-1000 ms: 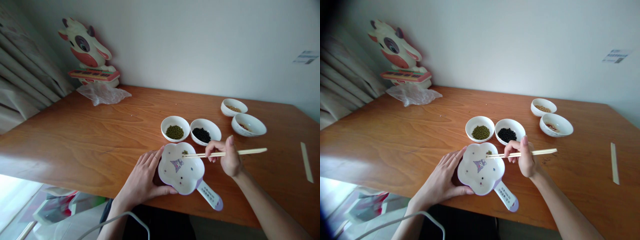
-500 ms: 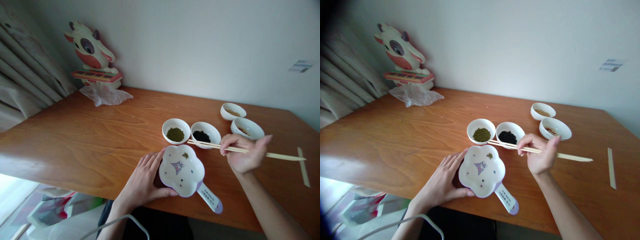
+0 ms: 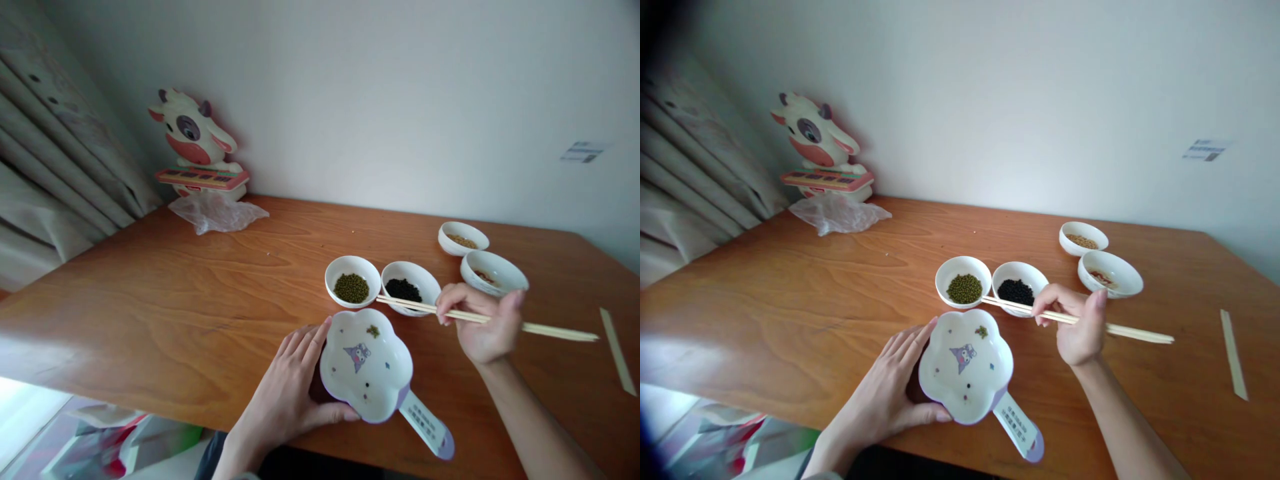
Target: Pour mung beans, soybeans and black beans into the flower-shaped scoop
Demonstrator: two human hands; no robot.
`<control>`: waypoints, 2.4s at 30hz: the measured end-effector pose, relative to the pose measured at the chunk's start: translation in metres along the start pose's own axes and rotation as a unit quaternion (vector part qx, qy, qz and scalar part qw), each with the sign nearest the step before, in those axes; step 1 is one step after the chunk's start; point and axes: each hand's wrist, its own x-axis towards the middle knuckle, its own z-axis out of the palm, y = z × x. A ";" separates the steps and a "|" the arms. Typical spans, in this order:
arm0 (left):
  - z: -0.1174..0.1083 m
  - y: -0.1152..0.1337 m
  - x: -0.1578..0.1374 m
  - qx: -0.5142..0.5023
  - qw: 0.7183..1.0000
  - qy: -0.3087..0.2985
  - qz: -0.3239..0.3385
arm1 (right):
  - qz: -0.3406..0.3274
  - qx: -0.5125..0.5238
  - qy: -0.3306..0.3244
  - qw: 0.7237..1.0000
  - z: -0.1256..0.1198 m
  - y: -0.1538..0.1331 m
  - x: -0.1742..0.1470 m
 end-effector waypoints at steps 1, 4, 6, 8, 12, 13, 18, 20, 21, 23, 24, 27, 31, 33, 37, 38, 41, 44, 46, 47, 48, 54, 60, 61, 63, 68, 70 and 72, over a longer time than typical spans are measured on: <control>0.000 0.000 0.000 0.000 1.000 -0.003 -0.001 | 0.007 0.002 -0.011 1.000 -0.002 -0.001 -0.002; 0.000 0.000 0.000 -0.001 1.000 -0.008 -0.002 | 0.025 -0.010 -0.042 0.999 -0.004 -0.004 -0.006; 0.000 0.000 0.000 0.000 1.000 -0.011 -0.001 | 0.026 -0.032 -0.069 0.997 -0.005 -0.005 -0.007; 0.000 0.000 0.001 0.000 1.000 -0.012 -0.003 | 0.022 -0.060 -0.103 0.993 -0.006 -0.003 -0.008; 0.000 0.001 0.002 0.000 1.000 -0.011 -0.010 | 0.031 -0.110 -0.168 0.979 -0.007 0.001 -0.012; 0.000 0.001 0.001 0.000 1.000 -0.011 -0.012 | 0.031 -0.117 -0.177 0.977 -0.006 0.001 -0.013; 0.001 -0.001 -0.001 0.007 1.000 -0.011 -0.010 | 0.014 -0.143 -0.184 0.972 0.001 -0.001 -0.013; 0.001 -0.002 -0.002 0.012 1.000 -0.013 -0.011 | 0.014 -0.146 -0.183 0.972 0.004 -0.001 -0.012; 0.002 -0.002 -0.002 0.014 1.000 -0.015 -0.012 | 0.016 -0.146 -0.182 0.972 0.004 0.000 -0.012; 0.002 -0.002 -0.002 0.015 1.000 -0.014 -0.010 | 0.023 -0.142 -0.180 0.973 0.006 0.000 -0.012; 0.001 -0.002 -0.002 0.016 1.000 -0.013 -0.008 | 0.026 -0.140 -0.180 0.973 0.007 0.001 -0.012; 0.001 -0.002 -0.001 0.014 1.000 -0.013 -0.005 | 0.028 -0.139 -0.179 0.974 0.008 0.001 -0.012; 0.001 -0.002 -0.001 0.010 1.000 -0.016 -0.010 | 0.029 -0.132 -0.170 0.976 0.008 0.002 -0.013; 0.001 -0.002 0.000 0.009 1.000 -0.016 -0.013 | 0.028 -0.127 -0.168 0.977 0.006 0.004 -0.014; 0.002 -0.002 0.000 0.008 1.000 -0.014 -0.013 | 0.015 -0.132 -0.169 0.977 0.004 0.007 -0.015; 0.002 -0.002 0.000 0.008 1.000 -0.013 -0.013 | 0.007 -0.136 -0.169 0.976 0.004 0.007 -0.015; 0.002 -0.002 0.000 0.012 1.000 -0.010 -0.011 | -0.018 -0.145 -0.171 0.974 0.007 0.007 -0.015; 0.002 -0.002 0.000 0.014 1.000 -0.008 -0.008 | -0.033 -0.147 -0.174 0.973 0.011 0.005 -0.015; 0.002 -0.002 0.000 0.015 1.000 -0.006 -0.006 | -0.035 -0.144 -0.173 0.974 0.013 0.003 -0.016; 0.002 -0.002 0.000 0.016 1.000 -0.004 -0.004 | -0.031 -0.142 -0.171 0.974 0.013 0.003 -0.016; 0.002 -0.002 0.000 0.017 1.000 -0.003 -0.003 | -0.025 -0.138 -0.168 0.976 0.012 0.003 -0.016; 0.001 -0.002 0.000 0.020 1.000 -0.001 -0.005 | 0.024 -0.131 -0.151 0.980 0.006 0.006 -0.017; 0.001 -0.002 0.000 0.018 1.000 -0.009 -0.007 | -0.004 -0.161 -0.148 0.976 0.013 0.004 -0.017; 0.001 -0.002 0.000 0.018 1.000 -0.010 -0.006 | -0.009 -0.162 -0.148 0.976 0.015 0.003 -0.016; 0.001 -0.003 0.001 0.017 1.000 -0.011 -0.005 | -0.013 -0.165 -0.146 0.975 0.017 0.001 -0.016; 0.001 -0.003 0.000 0.013 1.000 -0.013 -0.006 | 0.023 -0.136 -0.119 0.983 0.018 0.002 -0.018; 0.001 -0.002 0.000 0.010 1.000 -0.013 -0.007 | 0.045 -0.114 -0.121 0.985 0.017 0.004 -0.019; 0.001 -0.002 -0.001 0.007 1.000 -0.012 -0.009 | 0.058 -0.106 -0.132 0.984 0.018 0.006 -0.020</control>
